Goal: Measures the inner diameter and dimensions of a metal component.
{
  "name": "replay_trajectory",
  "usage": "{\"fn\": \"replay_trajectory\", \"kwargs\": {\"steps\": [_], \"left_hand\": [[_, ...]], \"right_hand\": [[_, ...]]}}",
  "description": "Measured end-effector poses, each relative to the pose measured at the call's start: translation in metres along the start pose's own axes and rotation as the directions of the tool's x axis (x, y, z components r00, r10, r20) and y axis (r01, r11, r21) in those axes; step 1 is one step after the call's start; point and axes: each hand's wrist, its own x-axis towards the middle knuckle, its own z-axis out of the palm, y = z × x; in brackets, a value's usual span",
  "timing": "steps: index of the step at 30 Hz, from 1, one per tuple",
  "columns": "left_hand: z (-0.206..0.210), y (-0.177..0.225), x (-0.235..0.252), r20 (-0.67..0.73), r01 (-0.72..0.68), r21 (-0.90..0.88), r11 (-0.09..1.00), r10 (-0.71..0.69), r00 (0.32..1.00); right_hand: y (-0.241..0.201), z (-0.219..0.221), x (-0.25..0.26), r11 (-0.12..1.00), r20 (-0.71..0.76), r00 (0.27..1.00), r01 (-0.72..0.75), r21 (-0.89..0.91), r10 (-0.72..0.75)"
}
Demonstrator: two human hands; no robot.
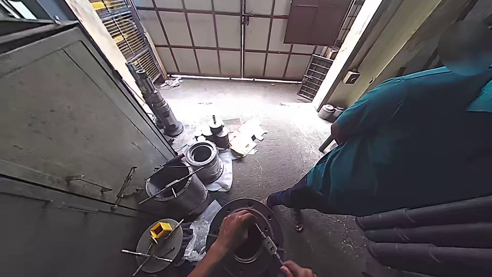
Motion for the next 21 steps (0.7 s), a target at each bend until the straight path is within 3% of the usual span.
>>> {"fn": "replay_trajectory", "kwargs": {"steps": [3,5,7,10,13,15,17,19,21], "left_hand": [[0.012,0.000,-0.063,-0.159,0.027,-0.090,0.996,-0.041,0.986],[0.026,0.012,-0.096,-0.214,0.079,-0.238,0.968,-0.131,0.968],[0.032,0.024,-0.101,-0.239,0.186,-0.374,0.909,-0.289,0.927],[0.020,0.019,-0.053,-0.148,0.308,-0.521,0.796,-0.440,0.886],[0.008,0.030,0.028,0.100,0.320,-0.413,0.853,-0.306,0.947],[0.012,0.056,0.068,0.312,0.197,-0.228,0.954,-0.120,0.943],[0.021,0.083,0.082,0.487,0.003,-0.114,0.993,0.053,0.872],[0.024,0.096,0.078,0.588,-0.147,-0.092,0.985,0.173,0.790],[0.014,0.085,0.061,0.589,-0.156,-0.103,0.982,0.187,0.786]], "right_hand": [[0.016,-0.016,0.035,0.994,-0.268,0.958,0.108,0.020,-0.098],[0.025,-0.018,0.061,0.980,-0.353,0.917,0.199,0.004,-0.185],[0.022,-0.030,0.067,0.983,-0.261,0.948,0.185,-0.020,-0.184],[0.018,-0.047,0.042,0.998,0.110,0.992,0.057,-0.001,-0.057],[0.001,-0.012,0.019,0.956,0.416,0.894,0.041,0.290,-0.164],[-0.033,0.028,0.016,0.855,0.417,0.898,-0.105,0.508,-0.138],[-0.080,0.052,0.020,0.678,0.389,0.921,-0.292,0.674,0.010],[-0.108,0.060,0.029,0.625,0.332,0.935,-0.333,0.706,0.123],[-0.098,0.060,0.028,0.640,0.304,0.952,-0.258,0.724,0.039]]}}
